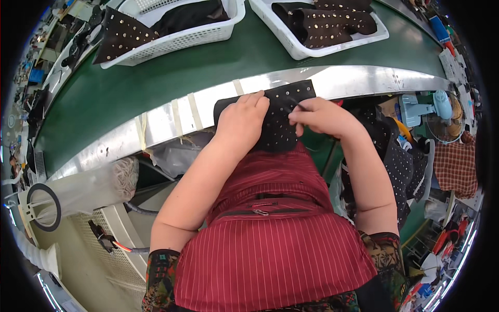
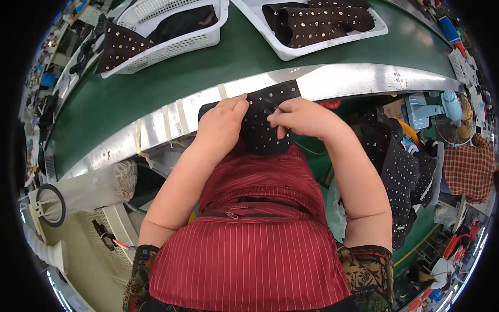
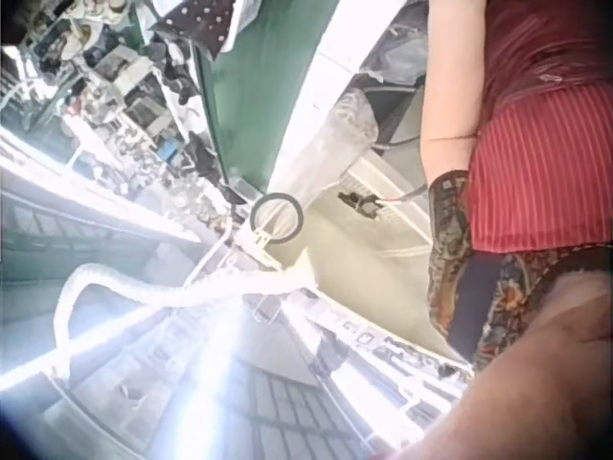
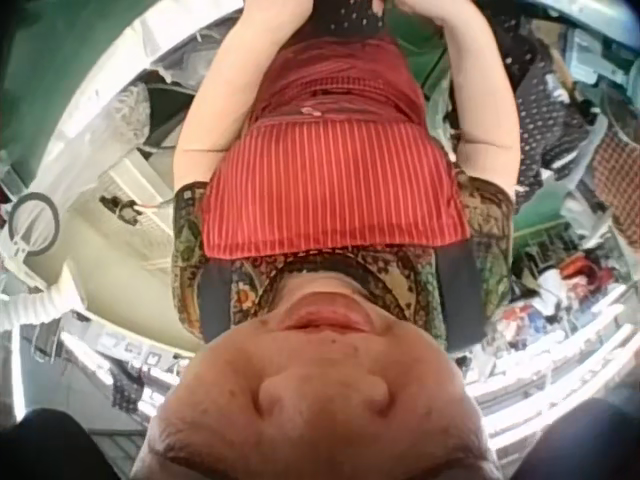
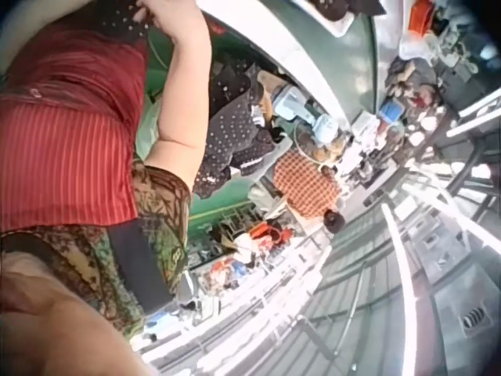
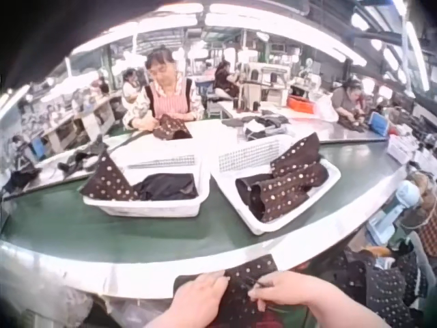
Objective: The person trims the edges of black fabric pieces with gold studs using scissors. They handle the fabric pieces one by one, cutting along the edges and occasionally adjusting the material. The person places the trimmed pieces into a white basket on the table.
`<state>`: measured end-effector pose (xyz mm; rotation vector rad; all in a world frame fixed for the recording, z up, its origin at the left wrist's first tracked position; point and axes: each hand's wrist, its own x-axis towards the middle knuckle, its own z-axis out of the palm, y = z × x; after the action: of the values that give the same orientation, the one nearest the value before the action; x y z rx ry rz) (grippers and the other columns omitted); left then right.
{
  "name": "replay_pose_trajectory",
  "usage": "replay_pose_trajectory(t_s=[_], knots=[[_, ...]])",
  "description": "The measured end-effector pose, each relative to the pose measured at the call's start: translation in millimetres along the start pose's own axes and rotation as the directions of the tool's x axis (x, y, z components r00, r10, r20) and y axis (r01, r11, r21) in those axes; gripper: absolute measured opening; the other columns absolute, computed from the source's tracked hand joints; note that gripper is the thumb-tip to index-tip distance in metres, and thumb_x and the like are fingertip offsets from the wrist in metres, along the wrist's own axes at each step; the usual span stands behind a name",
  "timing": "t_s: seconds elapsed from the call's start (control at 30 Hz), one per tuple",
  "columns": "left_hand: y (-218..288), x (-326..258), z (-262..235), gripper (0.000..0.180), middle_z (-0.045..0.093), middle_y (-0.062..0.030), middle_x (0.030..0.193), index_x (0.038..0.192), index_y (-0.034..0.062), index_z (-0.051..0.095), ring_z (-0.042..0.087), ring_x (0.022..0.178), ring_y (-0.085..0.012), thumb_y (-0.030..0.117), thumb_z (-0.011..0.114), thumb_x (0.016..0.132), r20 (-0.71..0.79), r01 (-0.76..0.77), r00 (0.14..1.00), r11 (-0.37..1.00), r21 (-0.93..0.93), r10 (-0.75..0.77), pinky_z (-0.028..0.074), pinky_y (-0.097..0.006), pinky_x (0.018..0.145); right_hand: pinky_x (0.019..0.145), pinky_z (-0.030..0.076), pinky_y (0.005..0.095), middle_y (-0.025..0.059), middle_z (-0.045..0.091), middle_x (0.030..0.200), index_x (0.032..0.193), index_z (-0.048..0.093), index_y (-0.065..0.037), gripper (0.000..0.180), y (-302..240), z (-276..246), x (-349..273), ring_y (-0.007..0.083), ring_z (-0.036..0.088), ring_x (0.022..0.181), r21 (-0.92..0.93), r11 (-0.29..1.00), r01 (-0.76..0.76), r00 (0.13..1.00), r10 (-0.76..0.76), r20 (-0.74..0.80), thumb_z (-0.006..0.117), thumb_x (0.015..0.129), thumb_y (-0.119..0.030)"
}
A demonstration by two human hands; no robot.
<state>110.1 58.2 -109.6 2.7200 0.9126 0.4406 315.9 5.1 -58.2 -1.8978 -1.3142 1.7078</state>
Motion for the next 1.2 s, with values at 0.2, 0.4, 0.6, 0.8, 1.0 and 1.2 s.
replay_pose_trajectory(t_s=[0.2,0.4,0.6,0.8,1.0,1.2], knots=[[-1,-6,10,0.021,0.059,-0.0121,0.119,0.1,0.0022,0.054,0.057,0.109,-0.0253,0.002,0.053,0.08,-0.102,-0.001,0.995,1.0,0.031,0.005,0.05,-0.034,0.084,0.06,0.042,0.024,0.0018,0.058,0.07,0.085,0.063,0.003,0.023,7,-12,3,0.0074,0.049,0.062,-0.186,0.96,0.21,0.854,-0.273,-0.444,0.065,0.083,-0.02],[5,-6,12,0.017,0.059,-0.012,0.119,0.098,0.0022,0.053,0.058,0.109,-0.0256,0.005,0.055,0.081,-0.101,0.029,0.995,0.998,0.056,-0.023,0.051,-0.035,0.082,0.056,0.039,0.0223,0.0,0.055,0.068,0.084,0.061,0.002,0.021,13,-15,27,0.0062,0.046,0.061,-0.094,0.974,0.206,0.824,-0.225,-0.521,0.067,0.082,-0.018],[9,1,14,0.033,0.061,-0.0117,0.112,0.111,0.0029,0.053,0.058,0.103,-0.025,0.015,0.061,0.082,-0.138,0.04,0.99,0.998,0.053,-0.033,0.048,-0.035,0.083,0.06,0.041,0.0272,0.006,0.057,0.071,0.087,0.06,0.002,0.022,24,-14,39,0.014,0.051,0.064,-0.203,0.954,0.222,0.78,-0.299,-0.55,0.065,0.083,-0.019],[17,6,13,0.052,0.058,-0.0098,0.113,0.126,0.0037,0.049,0.056,0.098,-0.0222,0.022,0.065,0.08,-0.08,0.054,0.996,0.99,0.131,-0.044,0.043,-0.035,0.082,0.073,0.046,0.0401,0.0203,0.062,0.084,0.089,0.06,0.004,0.028,18,-15,41,0.0366,0.06,0.079,-0.311,0.944,0.109,0.786,-0.273,-0.555,0.06,0.085,-0.023],[18,7,18,0.054,0.056,-0.008,0.115,0.126,0.0048,0.051,0.053,0.099,-0.0203,0.027,0.064,0.08,-0.053,0.057,0.998,0.975,0.213,-0.046,0.04,-0.034,0.084,0.074,0.046,0.0414,0.0212,0.063,0.086,0.089,0.06,0.003,0.03,16,-16,43,0.0371,0.06,0.082,-0.35,0.934,0.069,0.791,-0.265,-0.552,0.059,0.085,-0.026],[19,7,21,0.053,0.054,-0.0076,0.115,0.126,0.005,0.051,0.051,0.1,-0.0201,0.028,0.064,0.08,-0.047,0.044,0.998,0.961,0.274,-0.032,0.04,-0.034,0.084,0.074,0.046,0.0421,0.0213,0.063,0.086,0.089,0.061,0.002,0.03,14,-16,44,0.0377,0.06,0.083,-0.354,0.934,0.049,0.779,-0.257,-0.572,0.059,0.085,-0.028]])
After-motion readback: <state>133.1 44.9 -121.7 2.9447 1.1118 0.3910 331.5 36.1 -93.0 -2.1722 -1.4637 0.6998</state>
